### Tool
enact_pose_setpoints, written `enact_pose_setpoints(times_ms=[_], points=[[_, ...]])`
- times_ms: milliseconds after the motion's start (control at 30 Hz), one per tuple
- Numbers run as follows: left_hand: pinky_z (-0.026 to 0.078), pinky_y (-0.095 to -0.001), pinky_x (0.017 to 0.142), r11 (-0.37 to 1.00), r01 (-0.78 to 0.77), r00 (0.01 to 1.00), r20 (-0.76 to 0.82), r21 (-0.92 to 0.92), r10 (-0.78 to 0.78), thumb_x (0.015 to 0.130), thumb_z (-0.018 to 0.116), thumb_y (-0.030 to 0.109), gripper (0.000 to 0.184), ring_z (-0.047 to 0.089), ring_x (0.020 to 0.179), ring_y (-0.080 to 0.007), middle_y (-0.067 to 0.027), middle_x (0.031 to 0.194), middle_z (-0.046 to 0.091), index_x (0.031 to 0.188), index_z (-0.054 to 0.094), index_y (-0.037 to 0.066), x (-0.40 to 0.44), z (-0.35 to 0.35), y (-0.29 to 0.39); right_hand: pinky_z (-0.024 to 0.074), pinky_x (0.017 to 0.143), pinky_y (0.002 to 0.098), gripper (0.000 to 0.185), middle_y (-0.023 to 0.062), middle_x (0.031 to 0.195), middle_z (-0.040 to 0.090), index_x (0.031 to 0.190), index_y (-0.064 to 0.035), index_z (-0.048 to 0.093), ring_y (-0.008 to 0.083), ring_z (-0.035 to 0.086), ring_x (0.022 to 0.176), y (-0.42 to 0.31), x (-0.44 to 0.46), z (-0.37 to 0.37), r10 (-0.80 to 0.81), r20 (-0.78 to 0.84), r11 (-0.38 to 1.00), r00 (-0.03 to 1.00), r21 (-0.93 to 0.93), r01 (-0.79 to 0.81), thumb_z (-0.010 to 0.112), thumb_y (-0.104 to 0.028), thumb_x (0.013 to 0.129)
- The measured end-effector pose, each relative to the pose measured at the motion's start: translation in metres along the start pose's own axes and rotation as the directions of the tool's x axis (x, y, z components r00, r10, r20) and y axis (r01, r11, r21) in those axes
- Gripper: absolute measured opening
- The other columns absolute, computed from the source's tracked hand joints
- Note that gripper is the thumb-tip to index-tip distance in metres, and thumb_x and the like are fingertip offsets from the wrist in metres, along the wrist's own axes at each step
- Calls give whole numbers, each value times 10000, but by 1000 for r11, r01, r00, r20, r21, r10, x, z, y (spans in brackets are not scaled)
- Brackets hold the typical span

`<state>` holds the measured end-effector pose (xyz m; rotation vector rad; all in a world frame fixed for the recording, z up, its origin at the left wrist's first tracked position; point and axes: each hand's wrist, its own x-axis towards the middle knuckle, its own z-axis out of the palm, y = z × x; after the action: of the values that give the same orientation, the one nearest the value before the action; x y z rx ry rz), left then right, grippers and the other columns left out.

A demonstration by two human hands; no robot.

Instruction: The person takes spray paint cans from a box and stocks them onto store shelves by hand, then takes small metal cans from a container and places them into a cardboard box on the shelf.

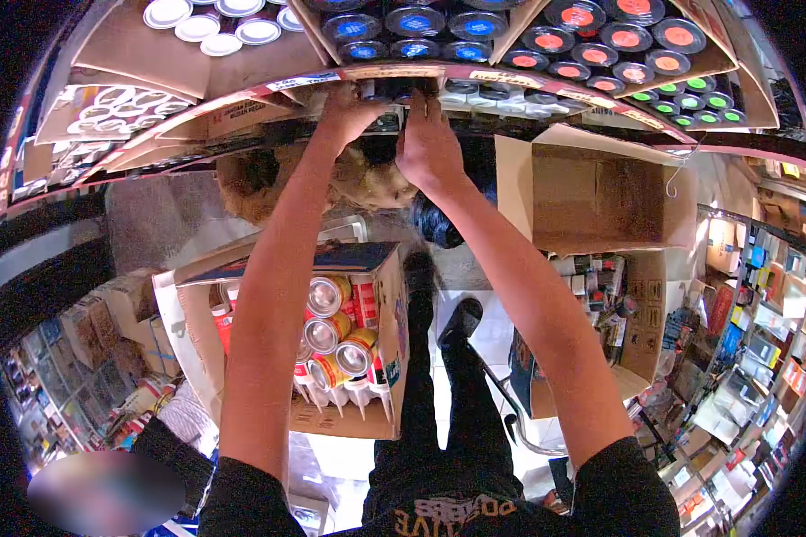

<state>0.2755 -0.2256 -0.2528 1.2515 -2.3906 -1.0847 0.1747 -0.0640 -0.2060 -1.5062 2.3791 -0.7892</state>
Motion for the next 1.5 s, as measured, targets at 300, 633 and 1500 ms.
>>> enact_pose_setpoints(times_ms=[300, 633, 1500], points=[[496, -436, 953, 990, 40, 999, -35, 133, -36, 774, 750, 271, 641, 608, 1137, -372, -237, 1192, 641, 1314, 517, 16, -7, 4, 20, 534, 833, 490, 611, 284, 1286, 479, 1320, 44, 441, 429, 584, 1028, 8, -13, -2, -167, -81, 986, 983, 2, 168, 611, -29, 737], [488, -428, 921, 994, -79, 983, -160, 73, 90, 742, 722, 155, 612, 622, 1084, -394, -240, 1138, 651, 1310, 529, 30, -14, 22, -1, 483, 987, 441, 601, 270, 1419, 377, 1377, 2, 437, 454, 511, 1201, 19, -62, -25, -32, 26, 979, 999, 203, 26, 618, -16, 804], [489, -276, 877, 954, -173, 955, 196, -244, 223, 892, 512, -62, 309, 625, 976, -144, -74, 1113, 672, 1161, 631, 35, -173, 60, 164, 545, 694, 301, 317, 127, 1182, 591, 1180, -51, 628, 228, 635, 941, 160, -427, -210, 659, -236, 742, 714, 357, -567, 577, 12, 874]])
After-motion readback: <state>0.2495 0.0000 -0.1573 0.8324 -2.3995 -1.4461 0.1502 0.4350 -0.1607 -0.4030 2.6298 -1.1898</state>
